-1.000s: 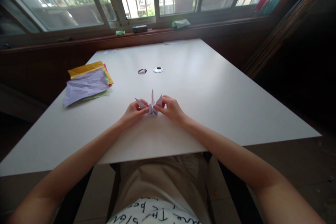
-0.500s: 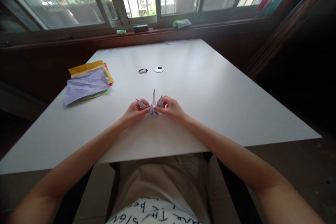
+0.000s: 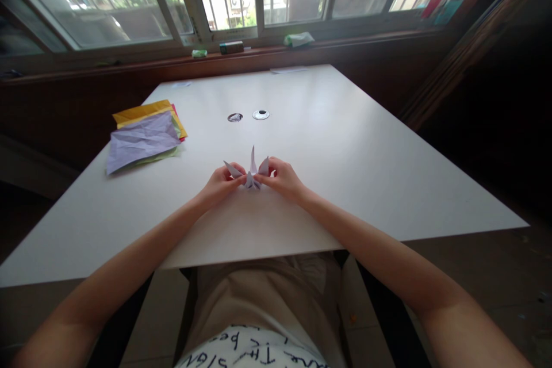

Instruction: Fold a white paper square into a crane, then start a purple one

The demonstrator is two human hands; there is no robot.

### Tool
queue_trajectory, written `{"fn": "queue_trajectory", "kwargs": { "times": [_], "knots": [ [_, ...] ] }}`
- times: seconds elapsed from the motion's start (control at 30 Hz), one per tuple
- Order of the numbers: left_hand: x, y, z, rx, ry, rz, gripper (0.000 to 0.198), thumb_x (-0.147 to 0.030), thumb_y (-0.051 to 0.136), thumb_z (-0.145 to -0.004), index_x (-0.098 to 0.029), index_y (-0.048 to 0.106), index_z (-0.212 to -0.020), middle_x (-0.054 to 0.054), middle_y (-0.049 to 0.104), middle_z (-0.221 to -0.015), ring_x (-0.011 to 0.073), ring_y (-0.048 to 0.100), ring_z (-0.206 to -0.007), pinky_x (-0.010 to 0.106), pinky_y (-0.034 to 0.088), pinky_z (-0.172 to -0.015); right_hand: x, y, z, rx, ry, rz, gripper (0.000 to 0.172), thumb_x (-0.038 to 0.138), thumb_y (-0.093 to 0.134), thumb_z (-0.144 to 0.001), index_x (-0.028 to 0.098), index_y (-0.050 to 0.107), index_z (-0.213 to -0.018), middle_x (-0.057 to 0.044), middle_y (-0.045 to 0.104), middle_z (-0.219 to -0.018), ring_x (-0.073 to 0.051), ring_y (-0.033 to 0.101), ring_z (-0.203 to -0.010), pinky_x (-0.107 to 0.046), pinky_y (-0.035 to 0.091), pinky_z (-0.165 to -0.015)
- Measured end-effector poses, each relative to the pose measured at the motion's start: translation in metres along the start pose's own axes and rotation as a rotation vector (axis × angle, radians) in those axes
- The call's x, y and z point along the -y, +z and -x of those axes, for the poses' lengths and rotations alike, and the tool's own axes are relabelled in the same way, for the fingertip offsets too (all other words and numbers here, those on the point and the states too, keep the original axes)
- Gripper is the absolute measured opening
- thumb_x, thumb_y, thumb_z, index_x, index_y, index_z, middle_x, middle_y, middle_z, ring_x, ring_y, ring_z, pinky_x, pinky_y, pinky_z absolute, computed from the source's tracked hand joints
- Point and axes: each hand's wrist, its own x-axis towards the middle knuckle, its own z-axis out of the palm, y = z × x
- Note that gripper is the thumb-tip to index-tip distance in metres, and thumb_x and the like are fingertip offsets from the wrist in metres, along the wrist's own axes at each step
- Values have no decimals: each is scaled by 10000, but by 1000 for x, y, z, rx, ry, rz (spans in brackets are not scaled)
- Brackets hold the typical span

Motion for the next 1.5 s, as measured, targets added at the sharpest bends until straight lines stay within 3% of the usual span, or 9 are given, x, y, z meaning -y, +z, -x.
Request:
{"fn": "queue_trajectory", "kwargs": {
  "times": [0.13, 0.4, 0.63, 0.87, 1.5],
  "knots": [
    [0, -2, -2, -52, 20, -12, 266, -405, 637, -687, -151, 590, -748, 18, 588, -733, 113, 501, -666, 223, 389, -594, -1, 0, 0, -15, -10, 30, 182, 329, 595, -730, 153, 596, -685, -22, 572, -719, -120, 510, -651, -256, 395, -593],
    [2, -1, -3, -100, -26, 88, 202, -336, 664, -660, -152, 611, -727, 15, 593, -709, 117, 530, -633, 224, 427, -532, -1, 0, 0, -67, -54, 87, 120, 257, 596, -744, 157, 633, -689, -32, 580, -733, -133, 545, -673, -276, 438, -617],
    [-2, 0, -2, -215, 146, 136, 125, -273, 675, -666, -154, 652, -697, 34, 616, -824, 109, 574, -677, 240, 475, -604, 4, 1, 2, -194, -156, -31, 152, 341, 661, -696, 190, 641, -694, -33, 593, -782, -139, 588, -702, -307, 524, -663],
    [-9, 1, 0, -265, 201, 235, 140, -288, 672, -681, -153, 644, -704, 41, 622, -869, 118, 598, -725, 238, 494, -613, 12, 1, 4, -295, -181, -140, 170, 365, 659, -699, 197, 635, -696, -25, 602, -808, -133, 599, -735, -305, 539, -681],
    [-11, 0, 1, -205, 7, 474, 198, -329, 693, -653, -163, 592, -690, 20, 638, -989, 115, 593, -830, 260, 474, -752, 16, 0, 5, -331, -197, -232, 184, 380, 662, -697, 198, 633, -696, -30, 603, -809, -143, 593, -756, -312, 514, -679]
  ]
}}
